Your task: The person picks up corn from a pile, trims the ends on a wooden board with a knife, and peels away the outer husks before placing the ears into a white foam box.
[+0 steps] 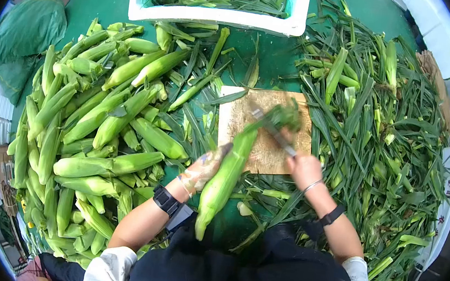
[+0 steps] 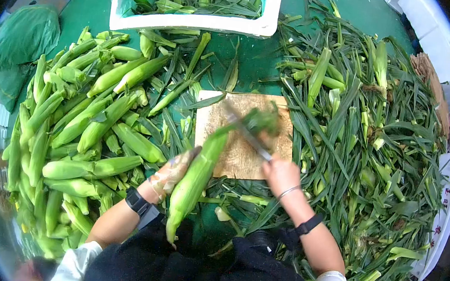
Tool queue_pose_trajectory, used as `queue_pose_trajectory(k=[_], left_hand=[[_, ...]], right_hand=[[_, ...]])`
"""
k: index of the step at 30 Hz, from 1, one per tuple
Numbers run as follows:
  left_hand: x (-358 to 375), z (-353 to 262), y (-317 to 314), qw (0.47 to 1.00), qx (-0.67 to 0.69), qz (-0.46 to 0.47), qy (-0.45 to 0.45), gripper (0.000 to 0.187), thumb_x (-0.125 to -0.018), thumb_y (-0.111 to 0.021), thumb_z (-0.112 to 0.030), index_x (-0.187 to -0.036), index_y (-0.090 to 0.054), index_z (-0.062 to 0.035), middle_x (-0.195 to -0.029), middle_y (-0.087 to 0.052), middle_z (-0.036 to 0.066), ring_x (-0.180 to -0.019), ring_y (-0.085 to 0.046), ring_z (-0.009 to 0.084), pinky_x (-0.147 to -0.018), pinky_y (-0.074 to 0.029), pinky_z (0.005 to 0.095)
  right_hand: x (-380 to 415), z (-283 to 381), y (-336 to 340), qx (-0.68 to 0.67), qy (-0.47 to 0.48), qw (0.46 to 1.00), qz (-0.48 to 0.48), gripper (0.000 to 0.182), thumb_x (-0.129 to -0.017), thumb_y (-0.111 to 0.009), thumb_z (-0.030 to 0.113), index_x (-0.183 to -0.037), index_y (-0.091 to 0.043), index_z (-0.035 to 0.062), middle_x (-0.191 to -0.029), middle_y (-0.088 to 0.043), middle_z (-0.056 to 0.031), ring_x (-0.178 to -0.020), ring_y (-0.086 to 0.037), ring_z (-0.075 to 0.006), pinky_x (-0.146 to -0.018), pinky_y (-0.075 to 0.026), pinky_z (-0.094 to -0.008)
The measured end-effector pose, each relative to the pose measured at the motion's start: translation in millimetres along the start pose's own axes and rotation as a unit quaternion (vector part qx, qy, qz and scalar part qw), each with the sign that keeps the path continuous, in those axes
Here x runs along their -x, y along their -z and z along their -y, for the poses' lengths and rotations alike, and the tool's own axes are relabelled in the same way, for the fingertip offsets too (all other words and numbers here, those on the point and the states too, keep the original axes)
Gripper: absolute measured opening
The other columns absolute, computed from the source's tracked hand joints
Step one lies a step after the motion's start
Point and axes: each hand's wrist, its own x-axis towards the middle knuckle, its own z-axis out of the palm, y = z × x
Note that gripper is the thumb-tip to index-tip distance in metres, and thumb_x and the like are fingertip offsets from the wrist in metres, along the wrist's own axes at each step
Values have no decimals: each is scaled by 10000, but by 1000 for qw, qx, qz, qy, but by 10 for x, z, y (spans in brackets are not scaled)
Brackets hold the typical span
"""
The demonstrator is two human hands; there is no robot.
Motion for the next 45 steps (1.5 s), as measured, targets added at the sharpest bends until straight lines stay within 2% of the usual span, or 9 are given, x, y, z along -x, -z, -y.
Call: queue_pose_trajectory(k=[6,10,13,19,23,31,38,43,45], left_hand=[[-214,-450,-143,962,199,-80,-167,393,-903,-610,-341,-1140,-536,-36,-977,-626,98,-884,-621,211,-775,-526,367],[-785,-308,288,922,212,7,-324,334,-868,-651,-239,-1104,-585,-12,-1079,-640,84,-1009,-591,202,-970,-422,376],[-931,4,589,934,304,68,-176,424,-729,-542,39,-1152,-536,45,-1158,-584,148,-1101,-541,276,-1033,-380,411],[-980,244,824,898,400,86,-164,484,-697,-511,43,-1181,-517,43,-1179,-580,189,-1110,-530,346,-1041,-371,452],[-527,-43,715,940,278,6,-197,458,-713,-510,53,-1169,-540,71,-1124,-605,166,-1039,-577,265,-989,-420,349],[2103,-727,1484,850,112,-351,-376,262,-774,-648,-177,-949,-559,-4,-871,-651,141,-824,-630,257,-827,-504,376],[4568,-849,3160,608,-234,-689,-317,361,-885,-579,-398,-964,-622,-48,-833,-641,87,-693,-611,185,-622,-508,323],[5130,-1072,4446,33,-472,-853,221,320,-877,-511,-281,-1124,-577,-88,-1022,-618,129,-934,-582,329,-777,-487,433],[4595,-1333,4300,-43,-568,-805,166,391,-850,-477,-185,-1226,-528,-92,-1130,-585,165,-1034,-544,372,-882,-449,436]], right_hand=[[-67,-348,695,-206,-157,938,-229,359,-950,-542,314,-758,-555,11,-545,-525,-98,-464,-524,-210,-458,-428,-363],[156,174,1388,-536,-76,757,-366,286,-997,-464,264,-819,-452,40,-610,-447,-7,-484,-417,-76,-460,-383,-237],[202,447,1548,-595,8,673,-440,305,-997,-433,278,-808,-413,40,-608,-441,-39,-469,-419,-110,-464,-402,-254],[286,260,-305,-321,-109,939,-56,327,-921,-559,263,-755,-565,-18,-564,-523,-184,-473,-522,-272,-503,-423,-400],[382,216,-211,-431,-242,862,107,379,-921,-557,293,-724,-561,-30,-533,-560,-115,-470,-571,-233,-471,-439,-380],[463,-1274,-111,-162,-189,958,-140,362,-911,-563,285,-976,-632,-65,-850,-646,-259,-681,-562,-341,-678,-471,-420],[382,-900,-72,48,-174,977,-115,530,-950,-434,524,-1090,-620,48,-875,-654,-156,-688,-626,-335,-608,-514,-421],[111,-13,382,105,-127,985,44,531,-941,-463,522,-1068,-646,40,-952,-661,-168,-820,-630,-350,-738,-508,-429],[89,-448,-156,-149,-16,982,-112,229,-793,-657,51,-968,-540,-41,-808,-553,-236,-700,-535,-381,-672,-459,-405]])
